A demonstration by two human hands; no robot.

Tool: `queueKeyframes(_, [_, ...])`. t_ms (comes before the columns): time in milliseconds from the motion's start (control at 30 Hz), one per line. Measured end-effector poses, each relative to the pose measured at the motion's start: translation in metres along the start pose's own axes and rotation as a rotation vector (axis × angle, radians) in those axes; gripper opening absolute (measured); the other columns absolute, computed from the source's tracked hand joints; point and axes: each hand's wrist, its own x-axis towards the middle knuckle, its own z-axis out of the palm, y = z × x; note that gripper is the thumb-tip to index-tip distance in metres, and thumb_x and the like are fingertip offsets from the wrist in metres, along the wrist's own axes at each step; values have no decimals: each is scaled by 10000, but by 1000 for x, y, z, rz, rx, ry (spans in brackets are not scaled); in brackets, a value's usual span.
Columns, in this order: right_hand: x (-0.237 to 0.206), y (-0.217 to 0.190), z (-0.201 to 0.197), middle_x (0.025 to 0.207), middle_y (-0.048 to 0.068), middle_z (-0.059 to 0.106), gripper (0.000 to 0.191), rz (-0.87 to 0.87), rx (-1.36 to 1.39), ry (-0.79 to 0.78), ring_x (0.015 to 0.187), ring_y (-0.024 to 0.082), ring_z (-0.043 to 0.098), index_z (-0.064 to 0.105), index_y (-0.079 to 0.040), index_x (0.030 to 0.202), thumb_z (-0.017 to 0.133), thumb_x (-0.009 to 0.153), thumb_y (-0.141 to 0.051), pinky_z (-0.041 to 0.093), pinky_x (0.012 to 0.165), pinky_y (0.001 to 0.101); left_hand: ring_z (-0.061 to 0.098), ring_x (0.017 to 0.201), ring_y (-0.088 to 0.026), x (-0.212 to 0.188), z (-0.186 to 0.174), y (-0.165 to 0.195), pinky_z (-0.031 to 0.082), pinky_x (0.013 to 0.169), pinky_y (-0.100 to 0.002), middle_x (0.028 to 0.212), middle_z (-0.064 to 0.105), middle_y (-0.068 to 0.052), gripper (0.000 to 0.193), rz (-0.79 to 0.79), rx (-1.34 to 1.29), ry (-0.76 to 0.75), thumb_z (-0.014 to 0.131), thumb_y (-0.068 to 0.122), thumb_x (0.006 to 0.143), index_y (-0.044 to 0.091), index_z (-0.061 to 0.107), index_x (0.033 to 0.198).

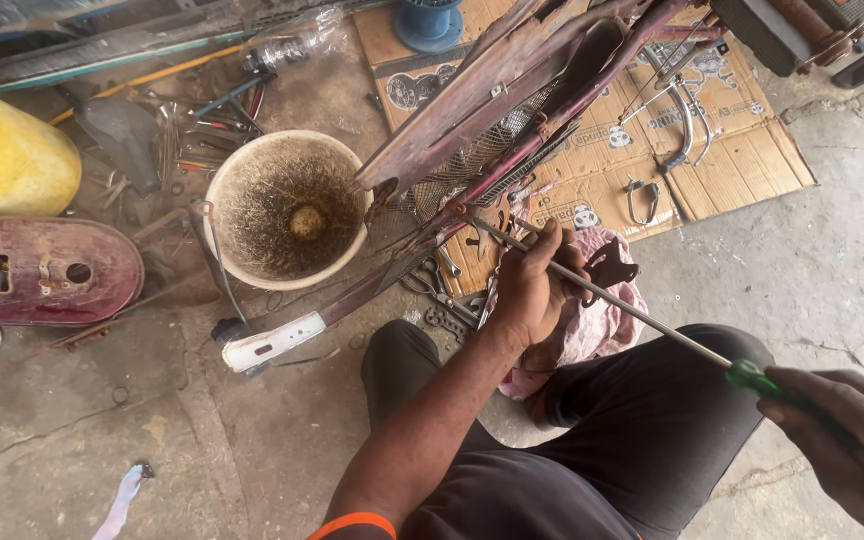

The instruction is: The person walks through a workshop, picks up pliers, and then sits on the floor to work on a bicycle frame. They use a screwdriver and pliers to adjust and remove parts of the bicycle frame.

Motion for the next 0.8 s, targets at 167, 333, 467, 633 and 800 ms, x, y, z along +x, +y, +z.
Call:
queueKeyframes(167, [18,-9,-3,931,117,761,292,-32,-14,-25,759,164,746,736,-19,1154,726,892,-146,583,642,275,651,584,-163,10,-4,4,565,498,-328,770,642,-61,308,82,62,33,612,349,1083,49,588,1021])
queueKeyframes(333, [33,-35,-14,788,97,758,295,246,-131,-196,619,175,683,786,-106,1197,710,939,-228,551,576,323,620,488,-166,-8,-5,18,529,423,-307,689,643,-96,494,-31,411,-38,581,477,1055,7,625,908])
queueKeyframes(467, [51,-58,-28,743,146,682,268,438,-205,-265,575,230,683,807,-86,1200,718,1005,-248,584,548,370,559,538,-151,-41,6,18,438,442,-287,692,599,-48,506,523,1359,102,583,552,1041,60,619,928])
queueKeyframes(633, [47,-82,-20,1278,240,646,381,67,153,268,1003,298,654,635,51,1276,534,1088,-265,516,909,401,606,799,-170,-45,50,8,480,732,-333,920,610,-8,442,1271,1495,-282,566,558,1065,125,578,1151])
queueKeyframes(800, [26,-64,-14,1348,220,615,477,-64,257,377,1268,323,605,599,52,1291,417,1225,-384,478,1126,408,590,598,-154,-19,72,1,466,547,-321,737,583,8,375,1081,1491,-632,712,498,939,126,685,980])
